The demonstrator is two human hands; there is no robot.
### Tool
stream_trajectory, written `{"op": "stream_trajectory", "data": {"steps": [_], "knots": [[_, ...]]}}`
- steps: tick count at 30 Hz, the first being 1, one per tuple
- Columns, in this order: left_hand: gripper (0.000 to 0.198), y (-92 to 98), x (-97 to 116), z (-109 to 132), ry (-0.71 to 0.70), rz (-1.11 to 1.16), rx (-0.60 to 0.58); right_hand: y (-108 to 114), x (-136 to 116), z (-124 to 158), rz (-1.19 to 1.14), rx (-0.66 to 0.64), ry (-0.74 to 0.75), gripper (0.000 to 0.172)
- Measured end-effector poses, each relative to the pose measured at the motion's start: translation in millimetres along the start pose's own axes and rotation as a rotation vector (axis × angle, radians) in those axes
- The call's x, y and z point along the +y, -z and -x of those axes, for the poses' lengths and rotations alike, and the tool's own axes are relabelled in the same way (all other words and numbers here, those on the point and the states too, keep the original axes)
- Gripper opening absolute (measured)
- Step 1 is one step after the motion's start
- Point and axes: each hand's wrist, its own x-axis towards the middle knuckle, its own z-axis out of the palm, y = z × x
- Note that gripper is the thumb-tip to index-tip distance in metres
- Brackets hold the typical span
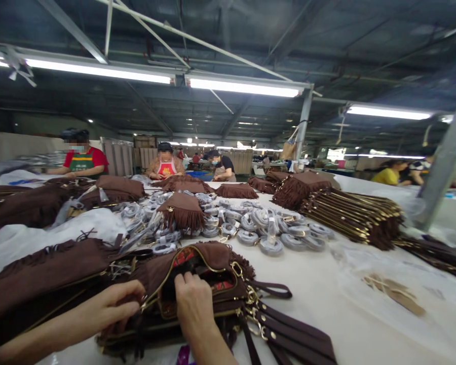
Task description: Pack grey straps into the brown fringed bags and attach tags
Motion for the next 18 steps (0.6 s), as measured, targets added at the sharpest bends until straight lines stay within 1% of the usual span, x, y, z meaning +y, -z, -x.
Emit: {"op": "stream_trajectory", "data": {"steps": [1,3,5,6,8,10,11,12,13,15,16,17,18], "knots": [[0.026,-3.0,-1.4,-1.4,0.021,0.104,-0.003,0.9,0.5,0.7,-0.018,-0.002,0.023,0.024],[0.033,-6.1,-4.1,-5.2,0.001,0.247,0.016,5.6,4.2,5.5,-0.053,0.008,0.063,0.024],[0.030,-6.9,-6.0,-8.9,-0.017,0.335,0.037,12.3,7.3,12.9,-0.100,0.065,0.074,0.024],[0.029,-7.1,-6.3,-10.3,-0.003,0.374,0.033,15.9,7.1,17.1,-0.143,0.114,0.067,0.024],[0.030,-7.5,-5.5,-11.4,0.029,0.462,0.021,23.1,1.0,25.4,-0.261,0.200,0.068,0.023],[0.035,-8.4,-3.0,-10.0,0.051,0.557,0.017,29.4,-12.7,32.3,-0.358,0.222,0.109,0.015],[0.037,-8.9,-1.7,-8.6,0.058,0.596,0.021,31.8,-21.5,34.7,-0.376,0.212,0.130,0.009],[0.037,-9.5,-0.8,-7.1,0.059,0.624,0.025,33.3,-30.9,36.4,-0.377,0.193,0.141,0.008],[0.037,-10.1,-0.4,-5.5,0.055,0.633,0.027,33.6,-40.3,37.2,-0.367,0.169,0.135,0.018],[0.032,-11.4,-1.7,-3.3,0.041,0.589,0.020,30.1,-57.0,36.8,-0.334,0.121,0.070,0.038],[0.029,-12.1,-3.2,-2.9,0.033,0.549,0.021,26.3,-63.5,36.0,-0.314,0.096,0.029,0.043],[0.027,-13.0,-5.0,-2.8,0.029,0.501,0.023,21.6,-68.7,35.0,-0.288,0.072,-0.012,0.041],[0.025,-14.0,-6.9,-3.0,0.035,0.447,0.023,16.3,-72.4,34.0,-0.255,0.050,-0.043,0.036]]}}
